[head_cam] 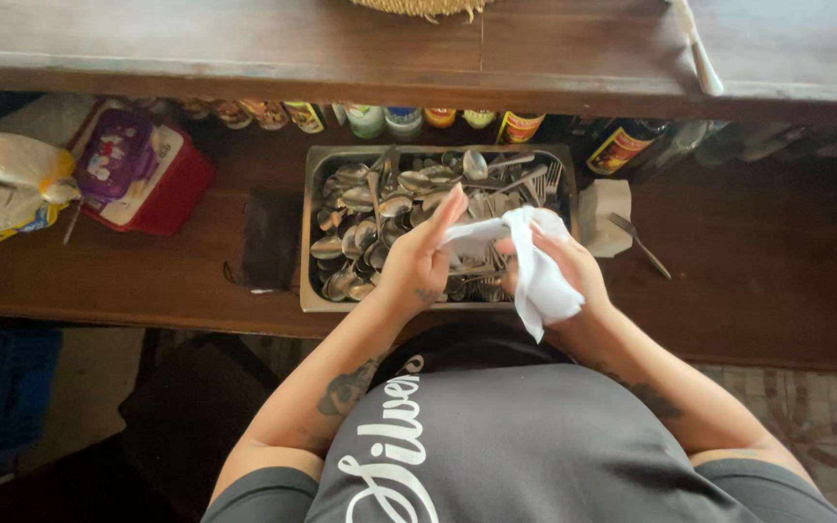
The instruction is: The person picks up spoons, forks, and knives from a metal tray, polishes each item individually with a white cloth, and sets them on the counter.
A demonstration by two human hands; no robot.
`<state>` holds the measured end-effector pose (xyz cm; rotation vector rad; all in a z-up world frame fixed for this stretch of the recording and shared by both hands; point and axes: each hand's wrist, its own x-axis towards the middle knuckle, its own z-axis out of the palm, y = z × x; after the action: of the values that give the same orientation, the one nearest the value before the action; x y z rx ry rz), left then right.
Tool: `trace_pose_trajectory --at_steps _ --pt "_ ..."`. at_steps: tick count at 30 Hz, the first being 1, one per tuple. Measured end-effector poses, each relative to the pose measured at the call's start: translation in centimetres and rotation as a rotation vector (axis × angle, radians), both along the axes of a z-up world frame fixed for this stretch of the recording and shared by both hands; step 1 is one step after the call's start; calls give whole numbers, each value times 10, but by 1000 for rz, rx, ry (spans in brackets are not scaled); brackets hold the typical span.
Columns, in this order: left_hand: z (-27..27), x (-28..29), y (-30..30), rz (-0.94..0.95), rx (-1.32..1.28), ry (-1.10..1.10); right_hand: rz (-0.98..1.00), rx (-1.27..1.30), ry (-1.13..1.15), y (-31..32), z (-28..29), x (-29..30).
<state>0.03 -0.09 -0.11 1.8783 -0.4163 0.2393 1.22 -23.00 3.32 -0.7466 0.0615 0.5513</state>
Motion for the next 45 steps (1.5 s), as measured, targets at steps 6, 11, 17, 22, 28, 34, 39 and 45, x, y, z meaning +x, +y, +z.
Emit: trace_pose_trajectory --at_steps 6,11,17,22,28,34,39,45 --pt "-11 10 -32 -104 -810 480 -298 -441 -210 25 -29 4" --pt "-15 16 -31 -152 -1042 583 -271 -568 -306 22 -37 9" --pt "-15 21 -32 -117 -1086 609 -292 -529 -176 23 -39 17" --pt "-19 25 -36 -180 -984 470 -298 -395 -101 23 -41 27" --pt "-28 39 -37 -97 -1019 548 -247 -449 85 19 -52 46" --pt "-41 48 -11 0 -1196 669 -321 -826 81 -70 -141 105" --pt "-41 42 7 7 -1214 643 -273 -1710 -648 -199 -202 167" --pt "-44 40 11 25 -1144 633 -171 -987 -280 -214 -219 186"
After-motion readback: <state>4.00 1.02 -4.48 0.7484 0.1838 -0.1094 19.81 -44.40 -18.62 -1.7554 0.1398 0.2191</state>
